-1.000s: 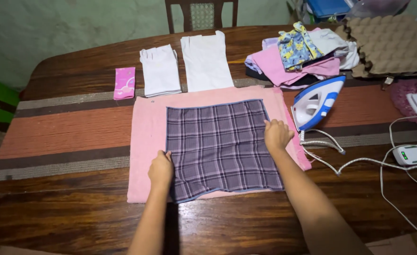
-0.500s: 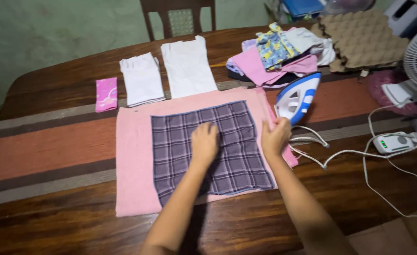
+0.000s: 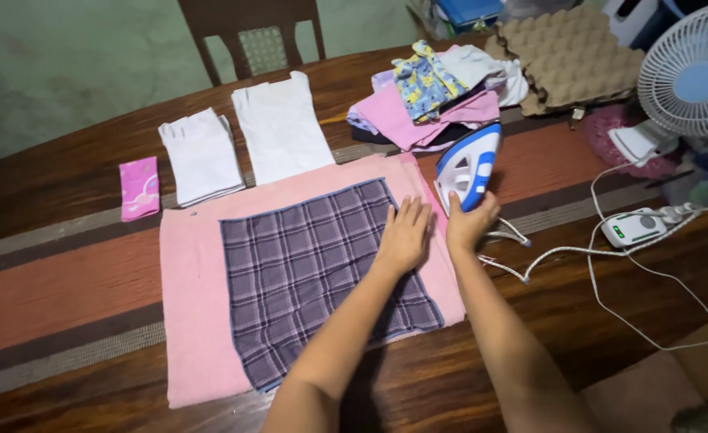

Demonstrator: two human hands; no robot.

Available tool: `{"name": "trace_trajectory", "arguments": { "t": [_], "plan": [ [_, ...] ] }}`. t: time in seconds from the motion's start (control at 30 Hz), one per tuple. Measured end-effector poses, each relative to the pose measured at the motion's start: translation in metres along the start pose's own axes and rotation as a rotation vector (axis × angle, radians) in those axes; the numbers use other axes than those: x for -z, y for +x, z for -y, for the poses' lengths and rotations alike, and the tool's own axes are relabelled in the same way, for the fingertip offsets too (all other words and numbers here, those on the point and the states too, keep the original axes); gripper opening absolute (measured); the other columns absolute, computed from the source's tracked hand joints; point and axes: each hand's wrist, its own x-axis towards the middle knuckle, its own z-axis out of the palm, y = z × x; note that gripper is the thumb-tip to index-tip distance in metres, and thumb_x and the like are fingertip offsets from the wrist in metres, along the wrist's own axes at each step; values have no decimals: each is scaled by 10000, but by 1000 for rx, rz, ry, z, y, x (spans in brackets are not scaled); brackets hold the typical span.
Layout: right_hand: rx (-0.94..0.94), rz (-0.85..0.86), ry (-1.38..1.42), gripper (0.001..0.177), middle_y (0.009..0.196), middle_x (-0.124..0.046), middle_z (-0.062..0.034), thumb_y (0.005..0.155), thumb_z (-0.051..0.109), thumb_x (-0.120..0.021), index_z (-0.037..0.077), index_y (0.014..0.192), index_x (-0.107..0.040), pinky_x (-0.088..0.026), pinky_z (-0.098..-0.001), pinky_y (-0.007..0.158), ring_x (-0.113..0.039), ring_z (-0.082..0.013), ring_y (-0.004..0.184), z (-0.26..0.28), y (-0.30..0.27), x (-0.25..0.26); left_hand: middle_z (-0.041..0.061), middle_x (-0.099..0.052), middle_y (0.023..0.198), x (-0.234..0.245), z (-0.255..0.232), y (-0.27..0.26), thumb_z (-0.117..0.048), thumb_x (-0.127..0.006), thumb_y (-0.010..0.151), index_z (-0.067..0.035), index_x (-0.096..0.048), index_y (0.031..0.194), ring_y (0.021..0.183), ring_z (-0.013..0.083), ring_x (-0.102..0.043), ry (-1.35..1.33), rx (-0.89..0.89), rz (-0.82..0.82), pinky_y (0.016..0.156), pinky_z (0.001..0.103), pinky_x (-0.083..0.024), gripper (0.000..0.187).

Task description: Iron and fold various small items of clothing on a table.

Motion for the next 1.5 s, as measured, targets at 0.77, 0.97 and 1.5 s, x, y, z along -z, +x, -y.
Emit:
{"name": "trace_trajectory", "arguments": {
  "t": [0.77,0.97,1.5],
  "plan": [
    [219,598,124,434,962,-742,-198,884,345,-795,74,1211,-702,-562,-446,787,-738,-337,891,169,35,49,232,-463,1530,85,80,-61,-183,-540,1004,-13,-539,1423,1456,439,-384,160,221,-191,1170,630,-291,453],
    [390,912,-56,454,1002,-765,-160,823,474,-765,188,1176,-764,-568,-450,839,-735,-346,939,217,-11,29,229,-454,1536,116,110,-98,-184,-538,1011,-10,-539,1425,1465,438,-371,235,366,-247,1181,625,-281,449],
    [690,1208,-253,493,983,-774,-133,764,553,-752,237,1141,-786,-560,-485,835,-737,-358,919,270,-76,-19,237,-484,1514,178,150,-172,-179,-555,995,11,-446,1482,1400,423,-447,359,602,-387,1132,601,-340,535]
  ]
}}
